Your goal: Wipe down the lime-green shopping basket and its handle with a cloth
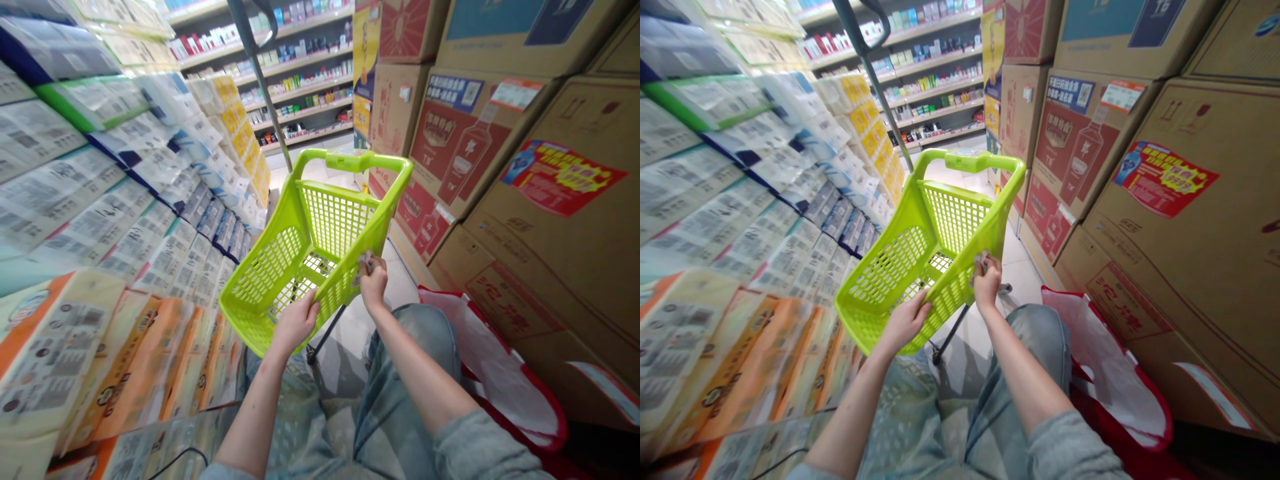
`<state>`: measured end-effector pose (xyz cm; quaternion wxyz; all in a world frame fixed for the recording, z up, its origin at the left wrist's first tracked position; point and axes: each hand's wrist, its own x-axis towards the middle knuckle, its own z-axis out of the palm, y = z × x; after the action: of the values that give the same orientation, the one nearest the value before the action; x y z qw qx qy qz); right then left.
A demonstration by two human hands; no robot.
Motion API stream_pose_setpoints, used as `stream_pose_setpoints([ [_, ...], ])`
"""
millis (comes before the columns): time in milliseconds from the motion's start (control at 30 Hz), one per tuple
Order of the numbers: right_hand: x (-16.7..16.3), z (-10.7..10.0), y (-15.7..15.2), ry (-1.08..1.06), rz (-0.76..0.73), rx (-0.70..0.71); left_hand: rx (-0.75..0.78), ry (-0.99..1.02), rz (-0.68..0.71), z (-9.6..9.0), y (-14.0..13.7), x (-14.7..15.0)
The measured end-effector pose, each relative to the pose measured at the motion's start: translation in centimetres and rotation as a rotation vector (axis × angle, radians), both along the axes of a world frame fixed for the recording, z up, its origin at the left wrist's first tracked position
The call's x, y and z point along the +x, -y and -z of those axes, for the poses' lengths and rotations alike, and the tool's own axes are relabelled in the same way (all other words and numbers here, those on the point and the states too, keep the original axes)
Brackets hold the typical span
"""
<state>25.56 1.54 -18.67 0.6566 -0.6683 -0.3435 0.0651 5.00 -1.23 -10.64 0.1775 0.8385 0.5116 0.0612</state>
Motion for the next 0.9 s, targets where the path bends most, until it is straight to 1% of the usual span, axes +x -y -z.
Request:
stream_pose_setpoints([
  [67,-2.5,-0.6,1.2,0.02,-0.019,0.011,-0.004,-0.01,0.0,0.0,-0.1,0.0],
  [133,-4.8,-1.1,2.4,0.052,-0.074,0.021,-0.01,-0.023,0.002,-0.1,-0.2,0.0],
  [233,-6.5,-0.9,3.5,0.044,-0.121,0.076,-0.021,-0.032,0.006,-0.3,-0.2,0.0],
  [300,-6.2,0.0,3.6,0.003,-0.115,0.074,-0.023,-0.03,0.002,-0.3,-0.1,-0.1],
  [367,-4.9,1.0,3.0,-0.064,-0.043,0.028,-0.018,-0.026,-0.005,-0.4,0.2,-0.1],
  [400,-4.1,1.5,2.7,-0.105,0.02,0.0,-0.015,-0.024,-0.005,-0.4,0.3,-0.1],
  [467,-2.8,2.0,2.0,-0.144,0.064,-0.034,-0.013,-0.024,0.001,-0.5,0.5,0.0],
  [567,-2.6,1.9,2.0,-0.113,0.024,-0.057,-0.009,-0.045,0.008,-0.6,0.6,0.1],
  [733,-4.4,1.2,3.4,-0.079,-0.041,-0.028,0.011,-0.065,0.013,-0.7,0.4,0.2],
  [900,-5.1,1.2,4.0,-0.063,-0.086,-0.014,0.012,-0.062,-0.014,-0.5,0.3,0.0],
])
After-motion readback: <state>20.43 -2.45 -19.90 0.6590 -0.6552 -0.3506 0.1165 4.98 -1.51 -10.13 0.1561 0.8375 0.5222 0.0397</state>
